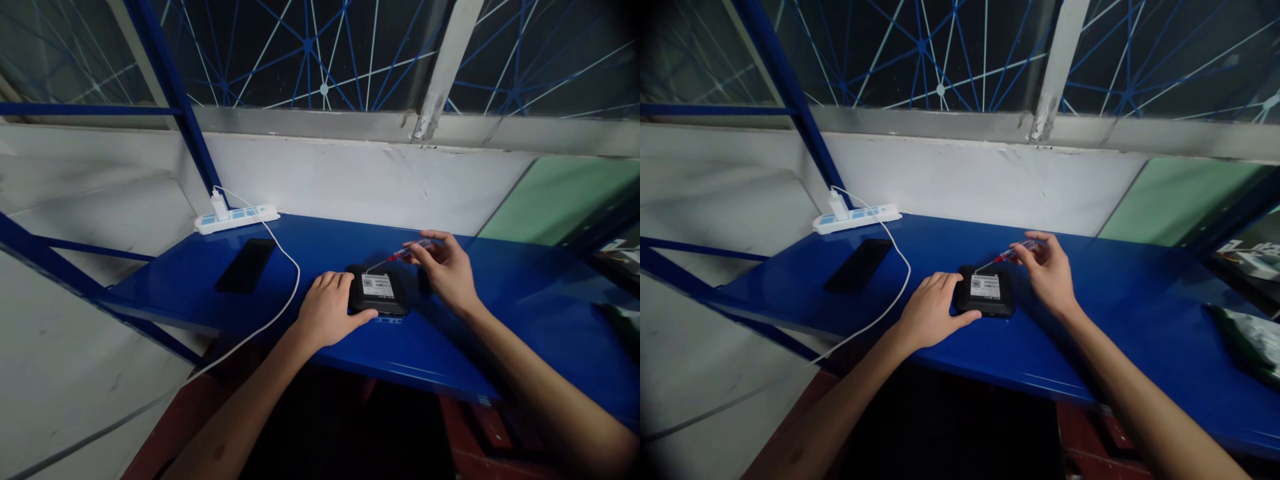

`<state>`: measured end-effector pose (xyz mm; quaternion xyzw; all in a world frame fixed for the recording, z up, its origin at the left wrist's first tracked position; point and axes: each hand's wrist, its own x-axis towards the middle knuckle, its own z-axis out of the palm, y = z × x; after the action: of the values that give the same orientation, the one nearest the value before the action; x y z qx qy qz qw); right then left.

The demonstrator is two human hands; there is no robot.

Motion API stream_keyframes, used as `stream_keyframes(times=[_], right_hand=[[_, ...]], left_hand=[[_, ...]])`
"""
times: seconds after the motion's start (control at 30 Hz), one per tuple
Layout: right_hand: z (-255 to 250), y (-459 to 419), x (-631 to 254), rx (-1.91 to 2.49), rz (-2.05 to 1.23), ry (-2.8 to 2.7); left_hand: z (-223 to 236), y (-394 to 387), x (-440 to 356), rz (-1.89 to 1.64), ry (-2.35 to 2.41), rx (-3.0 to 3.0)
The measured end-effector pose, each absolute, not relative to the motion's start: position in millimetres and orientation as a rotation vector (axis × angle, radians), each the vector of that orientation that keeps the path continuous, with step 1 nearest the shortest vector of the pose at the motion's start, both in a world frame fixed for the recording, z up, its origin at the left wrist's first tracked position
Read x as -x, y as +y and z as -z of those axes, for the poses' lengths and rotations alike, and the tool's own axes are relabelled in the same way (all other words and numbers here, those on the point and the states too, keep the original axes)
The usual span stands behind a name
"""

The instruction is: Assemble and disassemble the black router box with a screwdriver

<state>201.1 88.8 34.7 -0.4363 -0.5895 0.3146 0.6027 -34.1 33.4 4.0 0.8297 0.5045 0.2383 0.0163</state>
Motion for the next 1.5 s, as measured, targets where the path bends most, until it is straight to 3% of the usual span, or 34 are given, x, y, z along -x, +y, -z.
stream_keyframes(times=[0.83,1.5], right_hand=[[-31.3,74.5,-187.6,1.014,-0.876,-1.472],[-28.6,91.2,-212.7,1.060,-0.494,-1.409]], left_hand=[[-2.6,33.4,33.5,-0.729,1.579,-2.587],[-6.0,33.0,35.7,-0.766,1.400,-2.664]])
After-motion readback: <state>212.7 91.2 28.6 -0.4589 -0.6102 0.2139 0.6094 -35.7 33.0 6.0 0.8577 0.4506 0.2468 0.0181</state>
